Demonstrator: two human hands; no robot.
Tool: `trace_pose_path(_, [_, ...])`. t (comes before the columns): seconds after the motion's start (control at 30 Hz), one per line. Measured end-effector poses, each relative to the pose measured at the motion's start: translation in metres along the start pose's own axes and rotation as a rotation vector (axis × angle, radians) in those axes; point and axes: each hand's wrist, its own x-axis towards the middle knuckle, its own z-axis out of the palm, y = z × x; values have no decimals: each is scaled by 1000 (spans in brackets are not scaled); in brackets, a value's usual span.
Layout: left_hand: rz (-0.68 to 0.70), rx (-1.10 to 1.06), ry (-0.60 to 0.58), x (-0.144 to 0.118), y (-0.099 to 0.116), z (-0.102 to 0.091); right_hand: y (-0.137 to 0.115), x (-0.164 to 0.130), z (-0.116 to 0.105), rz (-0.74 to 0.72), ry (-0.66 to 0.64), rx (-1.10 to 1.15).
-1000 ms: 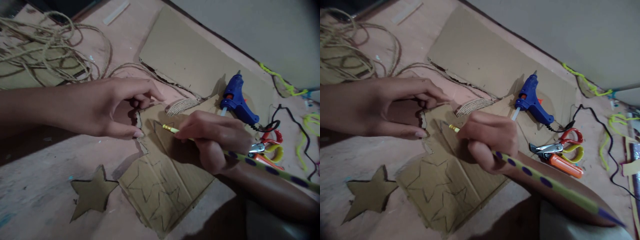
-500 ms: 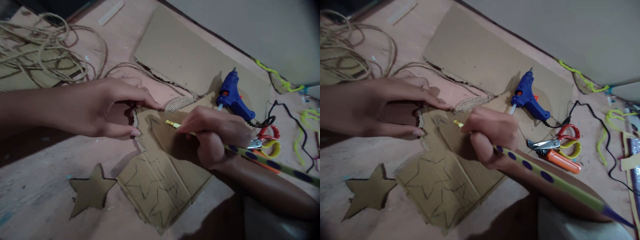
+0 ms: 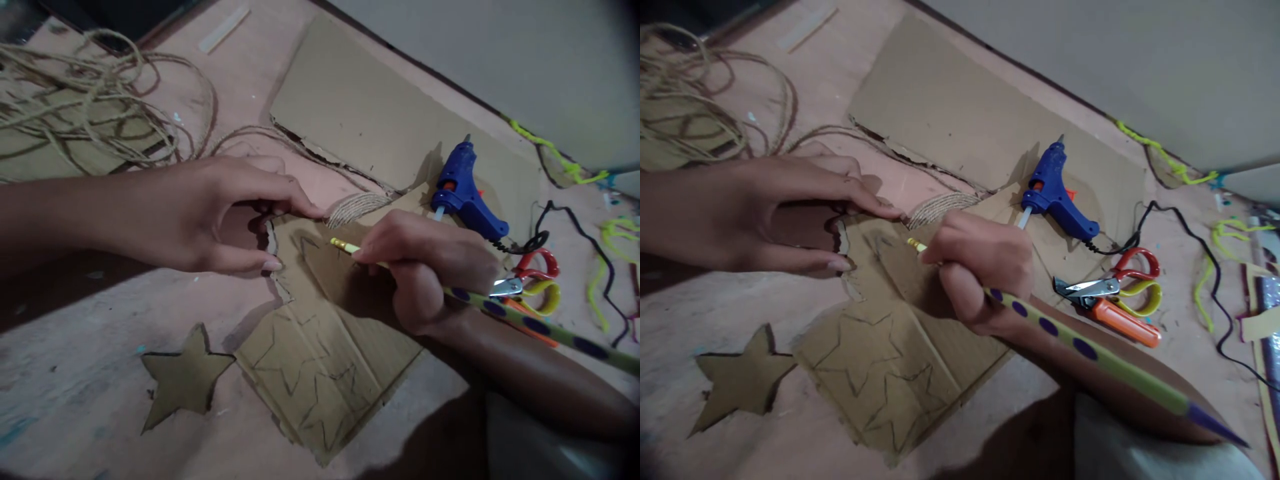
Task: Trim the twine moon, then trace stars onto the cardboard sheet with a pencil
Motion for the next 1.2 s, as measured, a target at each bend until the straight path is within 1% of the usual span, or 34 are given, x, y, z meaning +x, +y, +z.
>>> trace_pose_path(0.07, [14,4,-1,0,0,0,0,1,0,-22,-54,20])
trace_pose_path(0.17, [38,11,-3,0,-2,0,-1,3,-1,27,-16,-1])
trace_pose_path(0.2, [36,9,-6,0,-2,0,-1,3,-2,23,-9,-6])
trace_pose_path(0.3, [24,-1,-14,-2,-3,0,-1,2,-2,0,-69,13])
trace_pose_path(0.33, [21,-3,-14,-3,-4,0,-1,1,-2,16,-66,19])
trace_pose_path(0.43, [30,5,3,-4,-4,1,-1,1,-2,60,12,16])
trace_pose_path(0.57, [32,12,8,-5,-3,2,-1,3,-3,79,-34,80])
trace_pose_path(0.7, [3,27,-15,-8,-4,0,-1,4,-4,162,96,121])
trace_pose_path(0.77, [7,33,-13,-9,-5,-1,0,4,-3,178,125,122])
trace_pose_path(0.87, [6,32,-13,-8,-6,0,2,6,-3,162,101,96])
trace_pose_path(1.03, [11,41,-17,-7,-9,2,7,9,-4,71,-48,160])
trace_pose_path(1.07, [14,39,-16,-7,-8,2,8,8,-4,68,-40,170])
trace_pose_path(1.17, [20,33,0,-7,-6,2,9,6,-4,84,52,146])
trace_pose_path(1.2, [26,33,3,-6,-5,1,8,6,-4,80,63,140])
